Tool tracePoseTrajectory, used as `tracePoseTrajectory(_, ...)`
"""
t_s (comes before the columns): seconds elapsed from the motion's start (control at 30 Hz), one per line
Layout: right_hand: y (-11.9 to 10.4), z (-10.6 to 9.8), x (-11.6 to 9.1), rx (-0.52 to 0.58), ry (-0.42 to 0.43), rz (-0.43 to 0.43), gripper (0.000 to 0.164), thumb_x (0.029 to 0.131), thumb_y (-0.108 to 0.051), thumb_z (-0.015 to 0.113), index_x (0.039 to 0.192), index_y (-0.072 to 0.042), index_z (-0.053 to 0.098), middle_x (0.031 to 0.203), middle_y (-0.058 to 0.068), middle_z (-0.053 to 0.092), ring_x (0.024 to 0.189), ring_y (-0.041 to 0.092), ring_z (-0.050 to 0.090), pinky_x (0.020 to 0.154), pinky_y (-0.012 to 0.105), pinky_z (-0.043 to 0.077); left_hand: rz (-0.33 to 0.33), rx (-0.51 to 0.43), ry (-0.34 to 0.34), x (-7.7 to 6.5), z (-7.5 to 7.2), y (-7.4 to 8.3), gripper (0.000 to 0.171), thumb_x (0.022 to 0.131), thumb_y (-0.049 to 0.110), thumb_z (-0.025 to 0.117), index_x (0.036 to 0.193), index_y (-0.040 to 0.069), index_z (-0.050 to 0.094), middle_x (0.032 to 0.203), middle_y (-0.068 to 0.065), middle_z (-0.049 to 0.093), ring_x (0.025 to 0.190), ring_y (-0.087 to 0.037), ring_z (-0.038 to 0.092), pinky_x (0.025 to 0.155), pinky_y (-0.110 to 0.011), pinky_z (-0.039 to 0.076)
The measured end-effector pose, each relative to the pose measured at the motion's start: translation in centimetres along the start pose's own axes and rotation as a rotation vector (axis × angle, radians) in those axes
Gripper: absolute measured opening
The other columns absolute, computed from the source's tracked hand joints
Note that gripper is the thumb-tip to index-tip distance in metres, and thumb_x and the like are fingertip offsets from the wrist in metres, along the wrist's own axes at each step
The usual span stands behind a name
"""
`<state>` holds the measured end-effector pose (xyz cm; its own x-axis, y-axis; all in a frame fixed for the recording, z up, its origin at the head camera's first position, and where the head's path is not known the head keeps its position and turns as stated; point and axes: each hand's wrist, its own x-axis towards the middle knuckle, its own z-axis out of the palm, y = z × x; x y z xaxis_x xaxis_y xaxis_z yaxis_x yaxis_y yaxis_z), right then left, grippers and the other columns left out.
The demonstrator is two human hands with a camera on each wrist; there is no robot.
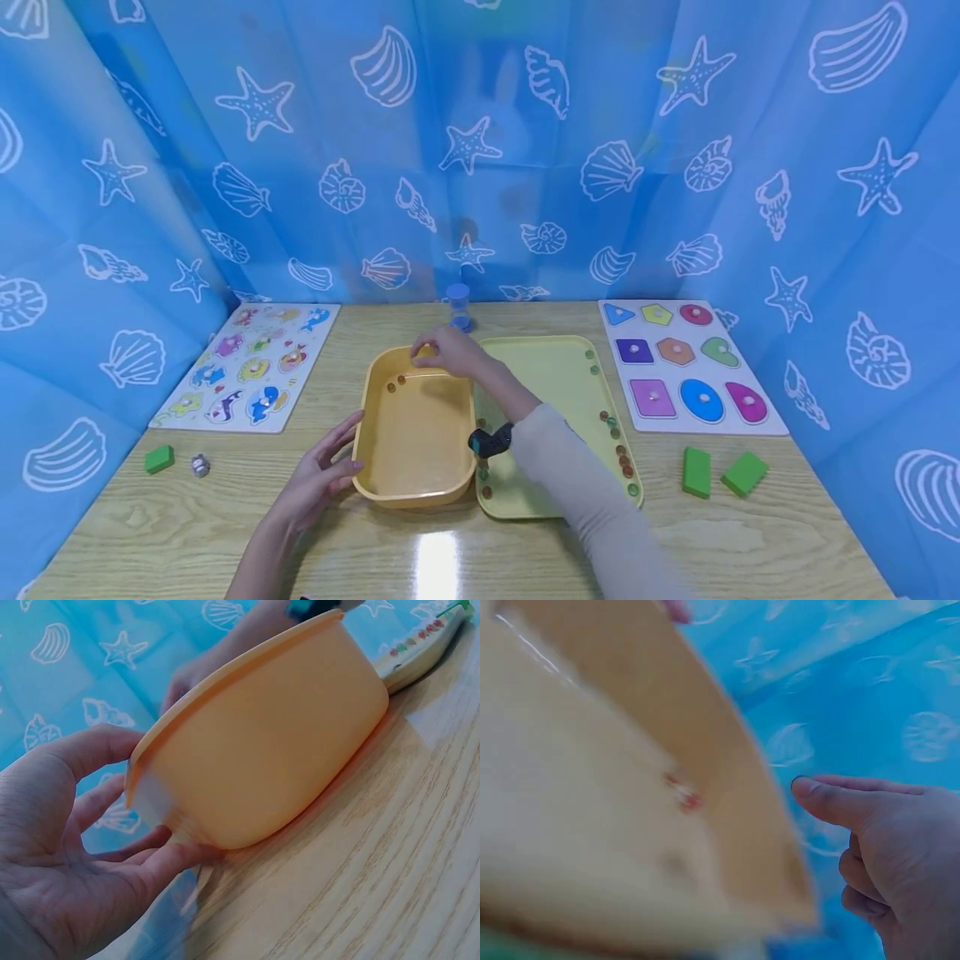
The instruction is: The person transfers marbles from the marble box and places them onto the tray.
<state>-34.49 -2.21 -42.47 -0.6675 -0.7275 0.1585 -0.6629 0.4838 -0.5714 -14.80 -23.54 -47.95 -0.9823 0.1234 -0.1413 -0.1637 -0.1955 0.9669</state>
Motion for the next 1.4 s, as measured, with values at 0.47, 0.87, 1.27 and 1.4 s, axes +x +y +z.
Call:
tracePoseTrajectory(0.47, 10.3, -4.5, -10.7, -0.068, 0.110, 0.198, 0.017, 0.081, -0.024, 0.065, 0.095, -0.015, 0.069, 0.049, -0.005, 0.033, 0.044, 0.009, 0.028, 0.042, 0.023, 0.027, -0.008, -0.020, 0.021, -0.3, -0.2, 0.3, 0.071, 0.075, -0.005, 0.060, 0.136, 0.024, 0.038, 0.142, -0.009, 0.023, 0.129, -0.038, 0.028, 0.089, -0.036, 0.047)
tracePoseTrajectory(0.87, 2.5, -4.9, -5.9, 0.070, 0.134, 0.049, 0.019, 0.082, -0.020, 0.064, 0.100, -0.016, 0.068, 0.048, -0.002, 0.029, 0.042, 0.012, 0.025, 0.042, 0.024, 0.025, -0.004, -0.024, 0.015, -0.1, -0.1, 0.6, 0.071, 0.075, -0.005, 0.060, 0.136, 0.025, 0.038, 0.142, -0.007, 0.023, 0.129, -0.037, 0.027, 0.091, -0.036, 0.046)
tracePoseTrajectory(1.27, -2.8, 1.5, 2.8, -0.073, -0.081, 0.006, 0.019, 0.083, -0.021, 0.063, 0.101, -0.019, 0.068, 0.052, -0.004, 0.042, 0.043, 0.009, 0.030, 0.042, 0.018, 0.026, -0.009, -0.013, 0.008, 0.1, 0.2, 0.5, 0.071, 0.075, -0.005, 0.061, 0.135, 0.025, 0.039, 0.143, -0.009, 0.023, 0.128, -0.037, 0.029, 0.090, -0.037, 0.046)
tracePoseTrajectory(1.4, -2.4, 3.1, 3.7, -0.110, -0.123, 0.055, 0.019, 0.083, -0.018, 0.063, 0.101, -0.018, 0.068, 0.087, -0.003, 0.065, 0.063, 0.010, 0.053, 0.054, 0.016, 0.040, -0.018, -0.003, 0.020, 0.0, 0.3, 0.2, 0.071, 0.075, -0.006, 0.061, 0.135, 0.025, 0.039, 0.143, -0.010, 0.022, 0.129, -0.039, 0.027, 0.090, -0.037, 0.046)
